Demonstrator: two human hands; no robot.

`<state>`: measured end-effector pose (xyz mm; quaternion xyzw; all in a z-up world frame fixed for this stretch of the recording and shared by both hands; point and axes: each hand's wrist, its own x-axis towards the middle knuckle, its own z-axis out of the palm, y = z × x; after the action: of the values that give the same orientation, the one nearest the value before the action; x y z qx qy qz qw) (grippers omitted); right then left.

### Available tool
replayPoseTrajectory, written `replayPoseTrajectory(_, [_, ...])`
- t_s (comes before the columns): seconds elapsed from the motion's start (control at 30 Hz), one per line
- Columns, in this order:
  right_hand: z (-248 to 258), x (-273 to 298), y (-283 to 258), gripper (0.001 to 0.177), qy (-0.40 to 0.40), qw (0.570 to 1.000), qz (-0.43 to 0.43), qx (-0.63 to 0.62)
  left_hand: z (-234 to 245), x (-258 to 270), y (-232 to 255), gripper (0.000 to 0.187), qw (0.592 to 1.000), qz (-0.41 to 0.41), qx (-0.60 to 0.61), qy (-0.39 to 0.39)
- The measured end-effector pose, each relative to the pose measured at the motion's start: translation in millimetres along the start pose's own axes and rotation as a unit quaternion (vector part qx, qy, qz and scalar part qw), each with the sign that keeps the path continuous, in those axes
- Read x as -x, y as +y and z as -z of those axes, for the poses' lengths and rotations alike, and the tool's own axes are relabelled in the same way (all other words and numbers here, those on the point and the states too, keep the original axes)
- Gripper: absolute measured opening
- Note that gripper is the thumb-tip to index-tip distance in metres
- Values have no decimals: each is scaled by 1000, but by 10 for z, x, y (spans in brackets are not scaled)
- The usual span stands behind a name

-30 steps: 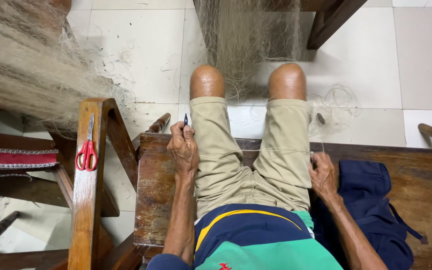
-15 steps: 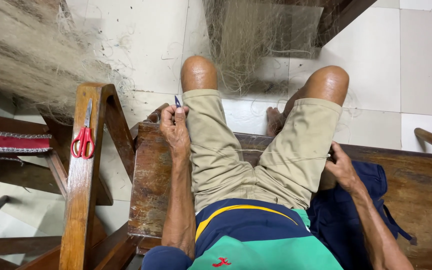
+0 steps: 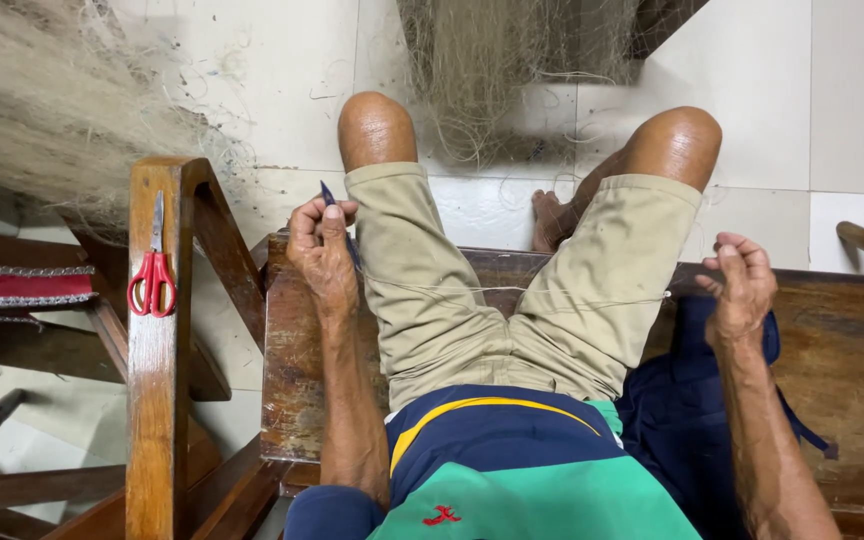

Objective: Repairing a fine mesh fishing net using a netting tool and scissors

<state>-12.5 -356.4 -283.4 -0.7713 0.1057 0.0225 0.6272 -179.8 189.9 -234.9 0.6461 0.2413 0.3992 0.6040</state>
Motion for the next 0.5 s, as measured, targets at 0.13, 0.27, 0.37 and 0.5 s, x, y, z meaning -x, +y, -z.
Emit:
replayPoseTrajectory(0.13, [4,-48,-206,38,21,1000,8,17,129,-21,-22,19,999,12,39,5])
replayPoseTrajectory(0.27, [-29,-62,-255,38,42,996,76,28,331,-38,223,18,994,28,82,68])
replayPoseTrajectory(0.37, [-89,-8,-384,35,63,990,125,28,610,-47,326,23,986,-41,113,111])
replayPoseTrajectory(0.5, [-143,12,-447,36,50,982,182,26,655,-9,839,24,979,-94,90,158])
